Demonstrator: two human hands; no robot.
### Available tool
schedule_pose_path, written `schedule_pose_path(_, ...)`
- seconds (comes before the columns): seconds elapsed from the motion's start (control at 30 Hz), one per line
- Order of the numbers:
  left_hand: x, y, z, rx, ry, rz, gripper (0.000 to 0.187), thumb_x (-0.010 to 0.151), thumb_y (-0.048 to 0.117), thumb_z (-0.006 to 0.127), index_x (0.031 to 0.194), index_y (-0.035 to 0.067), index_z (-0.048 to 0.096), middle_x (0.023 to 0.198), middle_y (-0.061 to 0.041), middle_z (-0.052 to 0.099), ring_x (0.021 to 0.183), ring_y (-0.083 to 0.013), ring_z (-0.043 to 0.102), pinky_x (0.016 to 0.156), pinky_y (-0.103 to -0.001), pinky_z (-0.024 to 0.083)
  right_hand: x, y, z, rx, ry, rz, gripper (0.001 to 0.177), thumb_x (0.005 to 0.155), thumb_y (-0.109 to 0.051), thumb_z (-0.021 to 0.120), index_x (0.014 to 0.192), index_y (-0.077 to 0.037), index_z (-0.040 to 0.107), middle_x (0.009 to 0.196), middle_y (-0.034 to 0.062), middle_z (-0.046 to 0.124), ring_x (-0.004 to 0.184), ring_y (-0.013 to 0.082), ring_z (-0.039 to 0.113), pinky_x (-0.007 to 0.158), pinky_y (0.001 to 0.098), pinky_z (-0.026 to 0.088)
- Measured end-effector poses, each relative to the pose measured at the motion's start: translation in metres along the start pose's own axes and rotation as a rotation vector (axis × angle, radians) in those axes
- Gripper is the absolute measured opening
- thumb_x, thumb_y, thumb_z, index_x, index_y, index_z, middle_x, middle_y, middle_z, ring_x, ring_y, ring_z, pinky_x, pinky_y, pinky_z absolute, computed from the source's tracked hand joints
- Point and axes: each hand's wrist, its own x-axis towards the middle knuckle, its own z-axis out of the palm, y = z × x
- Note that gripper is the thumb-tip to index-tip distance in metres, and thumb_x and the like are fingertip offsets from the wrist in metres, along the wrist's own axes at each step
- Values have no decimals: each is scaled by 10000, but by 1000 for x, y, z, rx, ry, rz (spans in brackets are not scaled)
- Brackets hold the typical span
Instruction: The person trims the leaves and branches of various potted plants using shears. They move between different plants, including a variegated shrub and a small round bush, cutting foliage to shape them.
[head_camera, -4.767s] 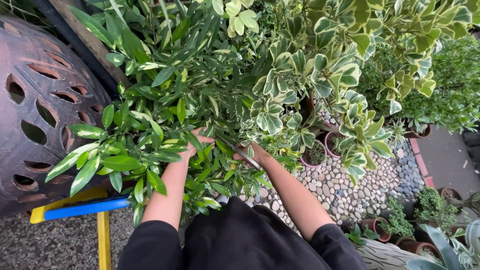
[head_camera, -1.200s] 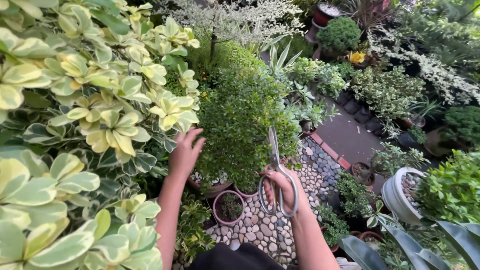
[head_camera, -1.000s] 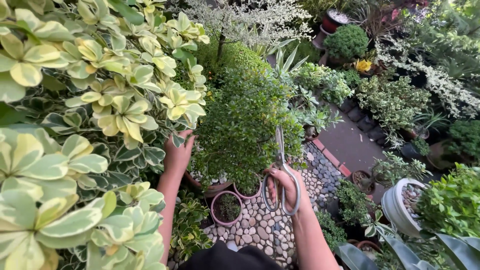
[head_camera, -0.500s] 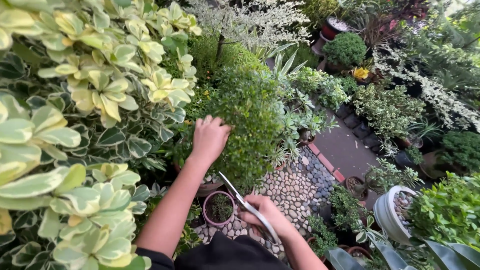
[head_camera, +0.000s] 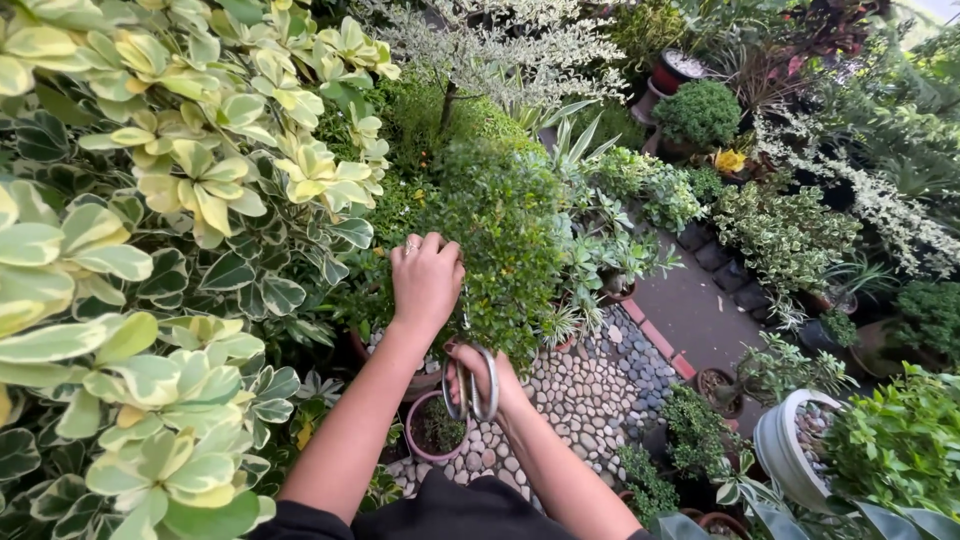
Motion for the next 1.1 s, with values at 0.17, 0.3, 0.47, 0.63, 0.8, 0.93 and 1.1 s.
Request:
schedule_pose_path(0.17,-3,6,-6,-74,45,9,182,794,191,761,954,128,702,1038,-51,619,1044,-291,571,871,-483,438,-7,-12,8,144,-51,-30,317,895,-285,704,752,-5,664,602,89,642,452,193,607,445,305,523)
schedule_pose_path(0.3,-3,8,-14,-79,110,30,170,824,177,749,972,118,689,1081,-92,602,1071,-312,557,866,-485,436,1,-3,5,189,36,-47,299,893,-270,723,759,-12,653,601,75,619,437,178,577,421,306,496)
schedule_pose_path(0.47,-4,8,-13,-98,106,52,136,841,168,734,961,118,692,1123,-100,605,1110,-323,554,901,-485,446,-18,-15,11,171,52,-113,268,908,-238,738,791,-16,642,575,43,576,390,140,515,364,264,408)
schedule_pose_path(0.63,-5,10,-17,-109,110,63,119,844,173,739,930,102,699,1124,-111,622,1123,-329,562,909,-483,445,-19,-11,7,229,-60,-94,219,908,-238,733,931,-34,655,572,33,570,393,139,529,363,266,423)
schedule_pose_path(0.8,-3,3,-31,-244,91,47,109,876,118,725,974,72,717,1095,-123,642,1079,-330,600,920,-457,480,-35,-20,6,79,-102,-138,236,916,-231,738,997,-16,687,596,43,600,405,134,537,370,254,409)
schedule_pose_path(0.93,-10,-13,-55,-710,120,-102,168,997,47,625,1144,45,708,1107,-88,699,1012,-210,676,888,-321,536,-28,-1,-4,129,-219,-81,264,935,-248,715,1003,3,670,623,35,617,449,131,576,421,263,464)
schedule_pose_path(1.1,-38,-37,-62,-700,273,-194,171,1010,-4,608,1151,18,703,1060,-72,693,943,-138,659,861,-271,528,-32,-12,0,92,-195,-25,263,901,-274,699,1013,-37,674,622,14,621,459,132,593,438,275,494)
